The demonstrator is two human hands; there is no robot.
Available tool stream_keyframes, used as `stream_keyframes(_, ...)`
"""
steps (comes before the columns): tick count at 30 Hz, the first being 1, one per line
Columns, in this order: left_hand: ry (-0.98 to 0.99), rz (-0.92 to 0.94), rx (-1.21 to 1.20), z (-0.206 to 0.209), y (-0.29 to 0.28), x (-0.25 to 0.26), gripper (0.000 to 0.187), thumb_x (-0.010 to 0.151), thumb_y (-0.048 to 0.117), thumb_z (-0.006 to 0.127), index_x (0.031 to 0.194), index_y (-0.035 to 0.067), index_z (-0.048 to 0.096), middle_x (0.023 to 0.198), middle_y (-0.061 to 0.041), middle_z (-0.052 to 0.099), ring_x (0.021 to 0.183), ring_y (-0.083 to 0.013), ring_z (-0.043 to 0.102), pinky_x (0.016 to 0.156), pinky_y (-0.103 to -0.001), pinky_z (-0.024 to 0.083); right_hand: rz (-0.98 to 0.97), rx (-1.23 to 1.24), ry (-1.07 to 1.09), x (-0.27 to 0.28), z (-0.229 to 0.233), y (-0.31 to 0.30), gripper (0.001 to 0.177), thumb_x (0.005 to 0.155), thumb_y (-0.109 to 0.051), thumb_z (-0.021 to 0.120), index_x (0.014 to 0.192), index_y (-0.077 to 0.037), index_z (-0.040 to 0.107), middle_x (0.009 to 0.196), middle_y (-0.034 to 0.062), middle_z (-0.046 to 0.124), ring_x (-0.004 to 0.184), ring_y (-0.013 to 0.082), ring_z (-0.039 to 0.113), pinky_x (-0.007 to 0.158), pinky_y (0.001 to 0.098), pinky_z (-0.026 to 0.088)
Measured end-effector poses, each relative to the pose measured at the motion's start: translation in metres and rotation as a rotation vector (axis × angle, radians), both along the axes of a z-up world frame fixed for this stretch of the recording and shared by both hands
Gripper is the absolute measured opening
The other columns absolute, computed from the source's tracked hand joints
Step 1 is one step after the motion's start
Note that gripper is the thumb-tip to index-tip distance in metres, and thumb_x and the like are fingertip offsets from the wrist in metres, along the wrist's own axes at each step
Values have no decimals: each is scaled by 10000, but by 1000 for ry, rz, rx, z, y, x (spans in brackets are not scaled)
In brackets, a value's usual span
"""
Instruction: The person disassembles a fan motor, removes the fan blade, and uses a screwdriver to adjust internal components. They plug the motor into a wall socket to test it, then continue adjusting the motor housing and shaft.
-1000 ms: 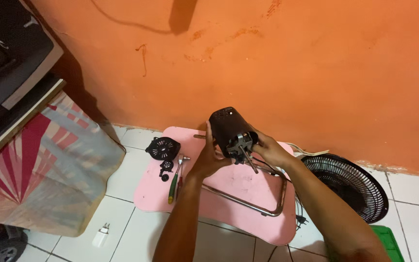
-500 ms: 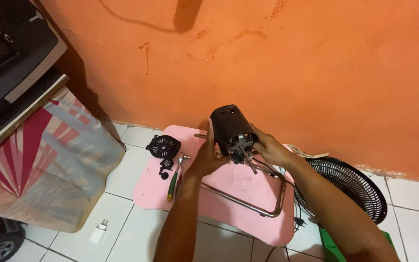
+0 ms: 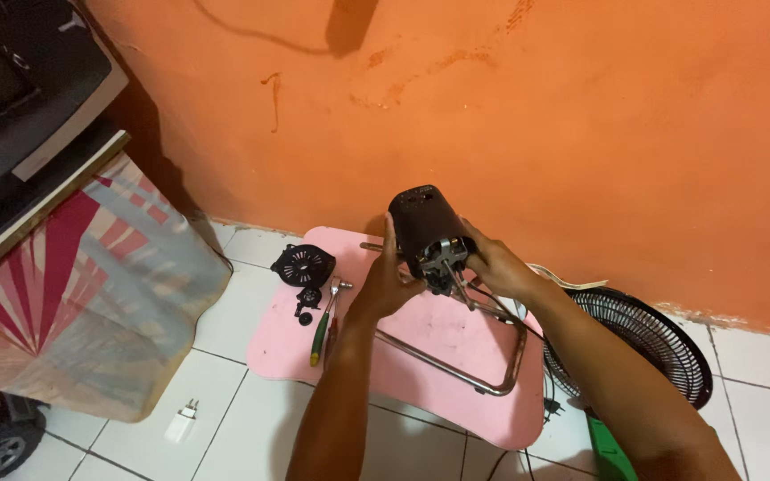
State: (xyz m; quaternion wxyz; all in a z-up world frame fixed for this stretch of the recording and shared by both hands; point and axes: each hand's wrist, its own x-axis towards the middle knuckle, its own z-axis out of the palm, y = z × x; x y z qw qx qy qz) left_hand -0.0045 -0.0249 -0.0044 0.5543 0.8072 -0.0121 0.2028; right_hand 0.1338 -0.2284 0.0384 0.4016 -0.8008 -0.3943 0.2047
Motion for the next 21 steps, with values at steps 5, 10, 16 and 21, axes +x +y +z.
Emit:
stream_keyframes(5, 80, -33, -234, -5, -3, 5, 1350, 744, -92, 760, 1615, 226, -221, 1503, -184, 502, 1137, -286, 678, 821, -358, 641, 23, -65, -78, 1, -11, -7, 749, 987, -129, 498, 1633, -111, 119, 1126, 251, 703, 944, 289, 731, 898, 413, 563)
stream_keyframes(10, -45, -98, -345, -7, -4, 3, 1324, 739, -157, 717, 1648, 243, -158, 1613, -213, 355, 1134, -275, 674, 884, -366, 643, 62, 92, -110, -1, -15, -7, 748, 976, -107, 532, 1624, -95, 160, 1242, 226, 665, 1114, 289, 676, 1004, 394, 500)
stream_keyframes(16, 93, -53, -277, 1, 1, 2, 1300, 743, -125, 744, 1629, 245, -132, 1589, -215, 396, 1054, -269, 721, 818, -346, 669, 76, 156, 51, -8, -13, -14, 797, 940, -54, 546, 1623, -150, 147, 1442, 150, 560, 1334, 244, 541, 1056, 367, 430)
stream_keyframes(21, 60, -37, -232, -6, -5, 4, 1299, 746, -132, 721, 1649, 235, -139, 1440, -221, 519, 1061, -252, 700, 813, -340, 649, 95, 259, -52, -5, -31, -14, 705, 944, -30, 563, 1590, -122, 297, 1415, 149, 596, 1298, 240, 574, 1094, 375, 432)
